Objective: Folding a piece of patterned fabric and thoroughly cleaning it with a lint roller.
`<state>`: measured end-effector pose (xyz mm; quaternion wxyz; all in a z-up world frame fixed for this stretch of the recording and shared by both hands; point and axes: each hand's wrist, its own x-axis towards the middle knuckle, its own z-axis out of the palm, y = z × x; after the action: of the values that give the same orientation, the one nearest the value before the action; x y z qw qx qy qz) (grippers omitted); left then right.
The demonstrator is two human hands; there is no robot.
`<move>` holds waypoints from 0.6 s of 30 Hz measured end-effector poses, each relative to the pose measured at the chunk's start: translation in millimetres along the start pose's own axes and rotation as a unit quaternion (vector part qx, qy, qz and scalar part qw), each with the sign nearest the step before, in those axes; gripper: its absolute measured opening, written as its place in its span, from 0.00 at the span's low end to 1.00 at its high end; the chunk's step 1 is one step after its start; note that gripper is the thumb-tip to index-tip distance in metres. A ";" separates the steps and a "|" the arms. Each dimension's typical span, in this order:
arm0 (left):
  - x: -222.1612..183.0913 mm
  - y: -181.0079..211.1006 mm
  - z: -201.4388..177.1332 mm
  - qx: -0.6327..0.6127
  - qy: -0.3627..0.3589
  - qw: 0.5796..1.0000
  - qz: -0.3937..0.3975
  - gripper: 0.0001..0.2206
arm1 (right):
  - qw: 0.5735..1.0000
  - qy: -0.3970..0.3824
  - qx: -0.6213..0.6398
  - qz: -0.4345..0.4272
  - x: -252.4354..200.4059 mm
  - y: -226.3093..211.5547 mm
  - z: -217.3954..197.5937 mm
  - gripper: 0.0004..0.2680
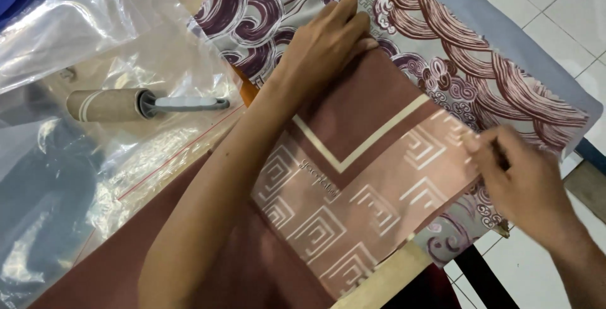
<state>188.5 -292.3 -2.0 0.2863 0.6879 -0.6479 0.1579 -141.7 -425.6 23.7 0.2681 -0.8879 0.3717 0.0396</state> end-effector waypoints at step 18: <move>-106.0 94.6 -35.6 0.046 -0.175 0.981 -0.068 0.31 | 0.884 0.039 -0.240 -0.398 -4.2 -22.8 48.6 0.25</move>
<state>89.3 -185.7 -18.5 0.1465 0.7595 -0.6322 0.0446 -123.0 -385.2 -6.5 0.0251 -0.9993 -0.0238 -0.0166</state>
